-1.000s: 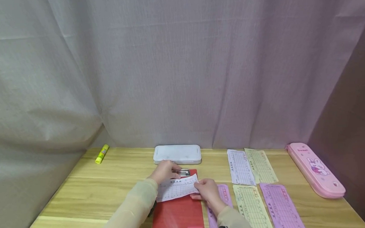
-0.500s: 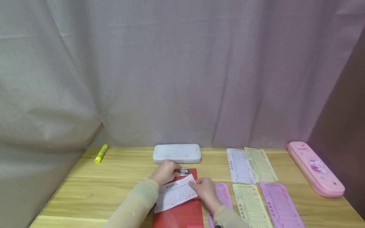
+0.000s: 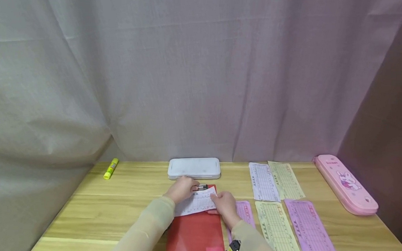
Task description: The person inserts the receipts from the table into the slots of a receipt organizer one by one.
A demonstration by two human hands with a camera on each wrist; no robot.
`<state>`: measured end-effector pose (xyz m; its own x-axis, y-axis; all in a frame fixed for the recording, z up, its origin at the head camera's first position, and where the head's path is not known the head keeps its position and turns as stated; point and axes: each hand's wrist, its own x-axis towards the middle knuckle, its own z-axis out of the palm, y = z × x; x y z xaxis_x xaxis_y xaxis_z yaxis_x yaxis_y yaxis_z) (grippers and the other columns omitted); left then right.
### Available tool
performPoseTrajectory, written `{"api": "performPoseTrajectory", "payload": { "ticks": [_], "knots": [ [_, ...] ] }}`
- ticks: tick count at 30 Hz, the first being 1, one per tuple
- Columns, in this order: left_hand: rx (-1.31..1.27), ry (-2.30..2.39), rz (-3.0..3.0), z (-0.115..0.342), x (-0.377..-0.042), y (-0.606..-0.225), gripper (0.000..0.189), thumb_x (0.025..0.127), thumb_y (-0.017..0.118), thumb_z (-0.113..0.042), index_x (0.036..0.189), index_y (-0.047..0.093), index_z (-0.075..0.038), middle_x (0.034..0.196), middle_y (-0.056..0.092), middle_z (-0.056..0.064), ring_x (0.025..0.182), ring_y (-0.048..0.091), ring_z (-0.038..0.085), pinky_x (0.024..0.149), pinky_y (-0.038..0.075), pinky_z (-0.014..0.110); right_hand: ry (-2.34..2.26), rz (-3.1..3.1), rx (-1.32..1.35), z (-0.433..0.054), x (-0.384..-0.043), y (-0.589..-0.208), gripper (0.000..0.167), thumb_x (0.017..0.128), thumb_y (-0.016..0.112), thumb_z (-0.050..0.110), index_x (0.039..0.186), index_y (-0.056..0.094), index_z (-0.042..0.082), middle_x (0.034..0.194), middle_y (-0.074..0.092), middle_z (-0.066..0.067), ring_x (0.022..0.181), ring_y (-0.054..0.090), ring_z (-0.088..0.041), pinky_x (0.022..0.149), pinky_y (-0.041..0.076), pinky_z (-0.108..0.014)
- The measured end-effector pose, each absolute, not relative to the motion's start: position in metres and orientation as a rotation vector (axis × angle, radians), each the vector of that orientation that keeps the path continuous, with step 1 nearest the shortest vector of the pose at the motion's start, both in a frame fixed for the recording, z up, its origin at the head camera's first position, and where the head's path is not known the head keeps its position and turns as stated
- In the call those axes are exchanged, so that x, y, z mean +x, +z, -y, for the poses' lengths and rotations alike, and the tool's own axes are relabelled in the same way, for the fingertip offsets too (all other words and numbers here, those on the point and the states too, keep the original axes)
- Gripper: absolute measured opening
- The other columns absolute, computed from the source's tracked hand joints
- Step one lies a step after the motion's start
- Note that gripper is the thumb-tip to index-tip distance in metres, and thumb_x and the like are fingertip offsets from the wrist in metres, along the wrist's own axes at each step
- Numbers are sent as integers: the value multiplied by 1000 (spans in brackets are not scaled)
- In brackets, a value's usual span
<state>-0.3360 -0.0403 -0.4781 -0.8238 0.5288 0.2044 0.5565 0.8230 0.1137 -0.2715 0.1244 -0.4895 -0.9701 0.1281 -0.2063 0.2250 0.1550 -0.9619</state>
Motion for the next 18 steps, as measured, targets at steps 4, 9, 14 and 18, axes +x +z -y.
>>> {"api": "performPoseTrajectory", "payload": {
  "ticks": [4, 9, 14, 18],
  "knots": [
    [-877, -252, 2805, 41, -335, -478, 6, 85, 69, -13, 84, 74, -16, 79, 71, -5, 77, 66, 12, 71, 53, 27, -1982, -2309, 392, -124, -278, -489, 17, 94, 54, 5, 87, 51, -11, 76, 53, -8, 52, 64, -16, 54, 57, -30],
    [-885, -247, 2813, 41, -334, -478, 10, 85, 69, -15, 94, 75, -16, 87, 72, -4, 85, 67, 13, 77, 53, 27, -1958, -2314, 413, -124, -283, -488, 18, 94, 55, 7, 87, 50, -9, 77, 53, -11, 50, 65, -19, 53, 57, -29],
    [-872, -257, 2820, 41, -334, -480, 12, 85, 69, -15, 96, 75, -16, 88, 73, -3, 87, 67, 14, 78, 53, 28, -1943, -2303, 401, -124, -286, -489, 18, 95, 53, 8, 87, 49, -8, 77, 55, -14, 50, 66, -21, 52, 57, -29],
    [-865, -246, 2803, 41, -334, -482, 10, 83, 71, -14, 91, 75, -16, 85, 72, -3, 83, 68, 14, 75, 54, 28, -1931, -2303, 395, -124, -288, -491, 18, 95, 53, 8, 88, 48, -8, 74, 58, -16, 50, 65, -20, 50, 56, -28]
  ]
}}
